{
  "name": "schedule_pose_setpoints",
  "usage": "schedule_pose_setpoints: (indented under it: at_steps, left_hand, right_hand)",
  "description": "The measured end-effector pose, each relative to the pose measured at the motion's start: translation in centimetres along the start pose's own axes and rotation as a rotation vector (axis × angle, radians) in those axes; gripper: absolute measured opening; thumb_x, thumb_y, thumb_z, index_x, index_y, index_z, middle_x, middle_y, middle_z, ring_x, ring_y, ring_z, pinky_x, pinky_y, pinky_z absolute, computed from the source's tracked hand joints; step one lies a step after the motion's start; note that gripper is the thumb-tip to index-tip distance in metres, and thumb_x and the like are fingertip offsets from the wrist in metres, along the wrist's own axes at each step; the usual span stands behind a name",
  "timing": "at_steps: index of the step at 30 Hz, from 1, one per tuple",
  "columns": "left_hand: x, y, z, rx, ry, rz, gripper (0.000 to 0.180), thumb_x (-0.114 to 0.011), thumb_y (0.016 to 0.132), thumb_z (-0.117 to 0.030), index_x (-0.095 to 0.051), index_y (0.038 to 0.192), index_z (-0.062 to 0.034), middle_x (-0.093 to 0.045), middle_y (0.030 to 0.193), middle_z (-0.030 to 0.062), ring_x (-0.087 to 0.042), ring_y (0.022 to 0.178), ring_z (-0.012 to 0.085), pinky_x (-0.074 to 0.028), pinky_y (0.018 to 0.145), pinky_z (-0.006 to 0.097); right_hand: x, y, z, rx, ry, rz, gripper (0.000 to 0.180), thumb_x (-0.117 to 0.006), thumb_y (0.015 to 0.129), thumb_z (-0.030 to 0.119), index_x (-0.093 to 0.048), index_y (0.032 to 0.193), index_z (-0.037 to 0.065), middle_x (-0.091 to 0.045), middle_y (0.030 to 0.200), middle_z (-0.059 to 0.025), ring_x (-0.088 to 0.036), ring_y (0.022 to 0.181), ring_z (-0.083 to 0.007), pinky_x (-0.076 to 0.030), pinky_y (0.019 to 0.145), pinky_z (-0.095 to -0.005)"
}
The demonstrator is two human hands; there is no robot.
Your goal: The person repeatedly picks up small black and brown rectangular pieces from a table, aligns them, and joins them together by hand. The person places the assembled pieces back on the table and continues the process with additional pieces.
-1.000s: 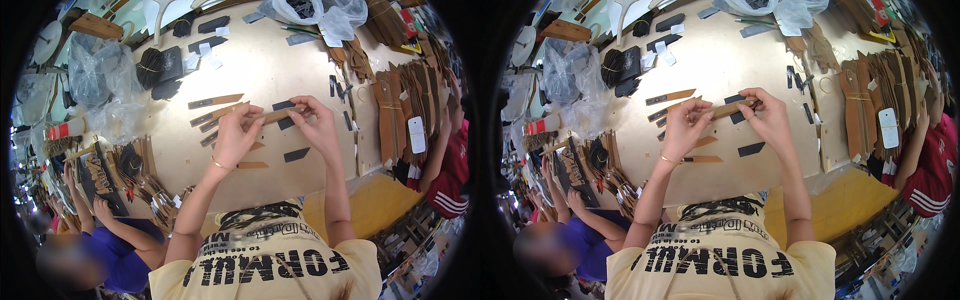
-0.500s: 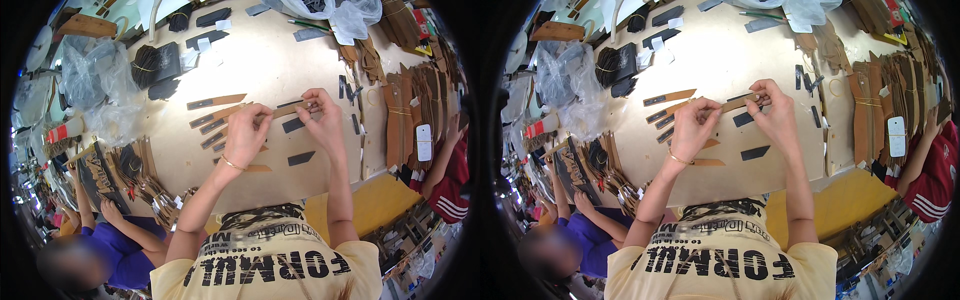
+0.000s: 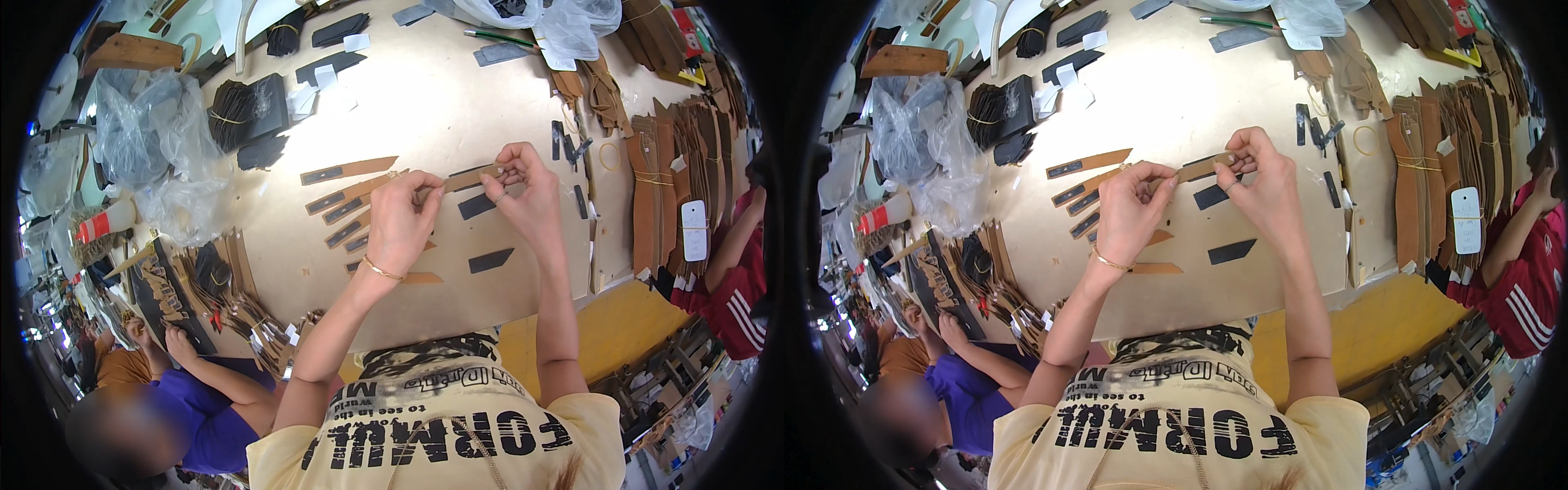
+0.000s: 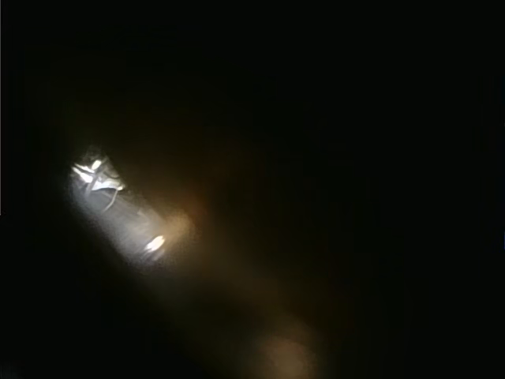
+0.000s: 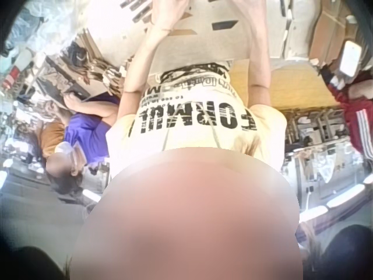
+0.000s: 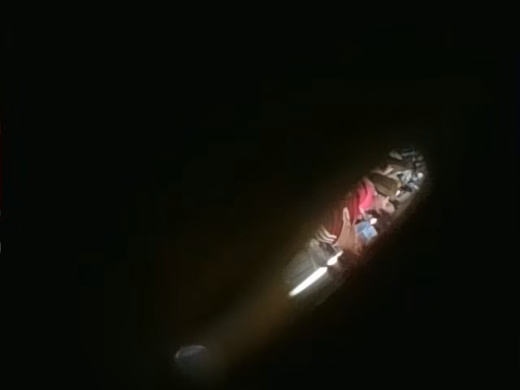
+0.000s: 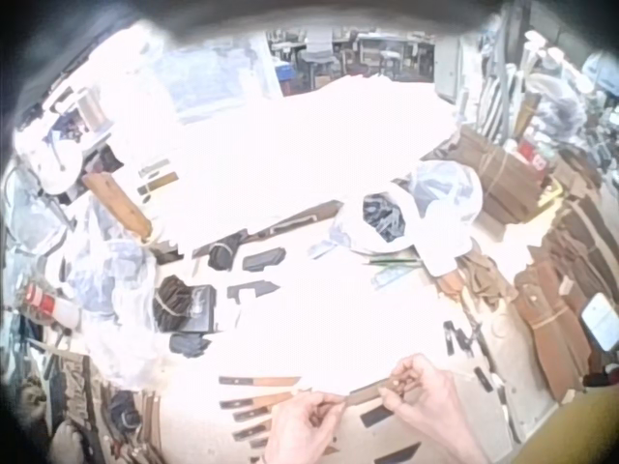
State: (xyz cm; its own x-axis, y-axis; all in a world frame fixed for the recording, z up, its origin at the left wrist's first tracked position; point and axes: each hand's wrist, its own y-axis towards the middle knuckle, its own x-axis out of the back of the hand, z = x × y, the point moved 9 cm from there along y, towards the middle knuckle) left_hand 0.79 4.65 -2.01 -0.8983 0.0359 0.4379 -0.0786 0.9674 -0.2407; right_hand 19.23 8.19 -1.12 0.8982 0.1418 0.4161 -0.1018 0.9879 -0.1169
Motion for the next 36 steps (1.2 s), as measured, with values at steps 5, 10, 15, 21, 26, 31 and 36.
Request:
schedule_pose_setpoints:
  at_steps: [5,10,15,21,26,31,36]
  left_hand:
    - [0.1,-0.1,-0.5,-0.043,0.031,-0.036,0.008,-0.070,0.085,-0.004,-0.072,0.089,0.0023,-0.064,0.064,0.0039,-0.050,0.051,0.0044,-0.040,0.048,0.022]
    - [-0.2,-0.5,-1.4,-0.169,0.154,-0.085,0.009,-0.070,0.084,-0.002,-0.072,0.093,-0.0004,-0.061,0.069,0.0086,-0.057,0.056,0.0152,-0.046,0.053,0.027]
    - [-1.5,-1.6,-2.5,-0.292,0.398,-0.096,0.017,-0.068,0.083,-0.001,-0.071,0.100,-0.0023,-0.062,0.084,0.0121,-0.064,0.069,0.0258,-0.052,0.060,0.035]
    - [-3.0,-2.3,-3.1,-0.329,0.603,-0.015,0.032,-0.059,0.081,0.003,-0.063,0.113,0.0046,-0.060,0.098,0.0163,-0.067,0.077,0.0300,-0.056,0.066,0.037]
    - [-2.9,-2.2,-3.4,-0.338,0.623,-0.007,0.032,-0.058,0.081,0.004,-0.062,0.113,0.0062,-0.060,0.098,0.0172,-0.067,0.080,0.0303,-0.056,0.067,0.037]
    - [-2.9,-2.2,-3.4,-0.326,0.616,0.008,0.033,-0.059,0.081,0.004,-0.062,0.113,0.0065,-0.060,0.098,0.0174,-0.067,0.080,0.0308,-0.056,0.067,0.037]
    - [-2.9,-2.1,-3.2,-0.314,0.605,0.022,0.034,-0.059,0.080,0.004,-0.062,0.114,0.0063,-0.060,0.098,0.0176,-0.067,0.081,0.0306,-0.056,0.067,0.037]
  right_hand:
    - [0.0,-0.1,0.2,0.011,-0.011,-0.008,0.024,-0.071,0.080,0.000,-0.054,0.096,0.002,-0.064,0.081,-0.0048,-0.065,0.074,-0.0132,-0.054,0.070,-0.0265]
    - [0.0,-0.2,0.4,0.031,-0.037,-0.015,0.024,-0.071,0.080,-0.001,-0.053,0.096,0.001,-0.063,0.080,-0.0060,-0.065,0.073,-0.0148,-0.054,0.070,-0.0274]
    - [0.0,-0.4,0.8,0.055,-0.060,-0.034,0.027,-0.071,0.080,0.000,-0.056,0.102,0.002,-0.065,0.079,-0.0067,-0.065,0.072,-0.0156,-0.054,0.070,-0.0279]
    - [1.4,-0.9,0.6,0.046,-0.108,-0.067,0.034,-0.071,0.083,0.003,-0.059,0.114,0.004,-0.067,0.077,-0.0048,-0.065,0.072,-0.0145,-0.051,0.066,-0.0269]
    - [1.6,-0.8,-0.1,0.042,-0.090,-0.089,0.035,-0.070,0.084,0.006,-0.057,0.116,0.005,-0.067,0.076,-0.0035,-0.064,0.071,-0.0141,-0.049,0.066,-0.0272]
    - [1.6,-1.2,-0.3,0.076,-0.100,-0.136,0.034,-0.070,0.085,0.006,-0.054,0.114,0.005,-0.066,0.076,-0.0037,-0.064,0.072,-0.0147,-0.049,0.067,-0.0282]
    - [1.4,-1.7,-0.2,0.116,-0.121,-0.198,0.032,-0.069,0.085,0.004,-0.053,0.112,0.004,-0.065,0.079,-0.0054,-0.064,0.072,-0.0161,-0.051,0.069,-0.0298]
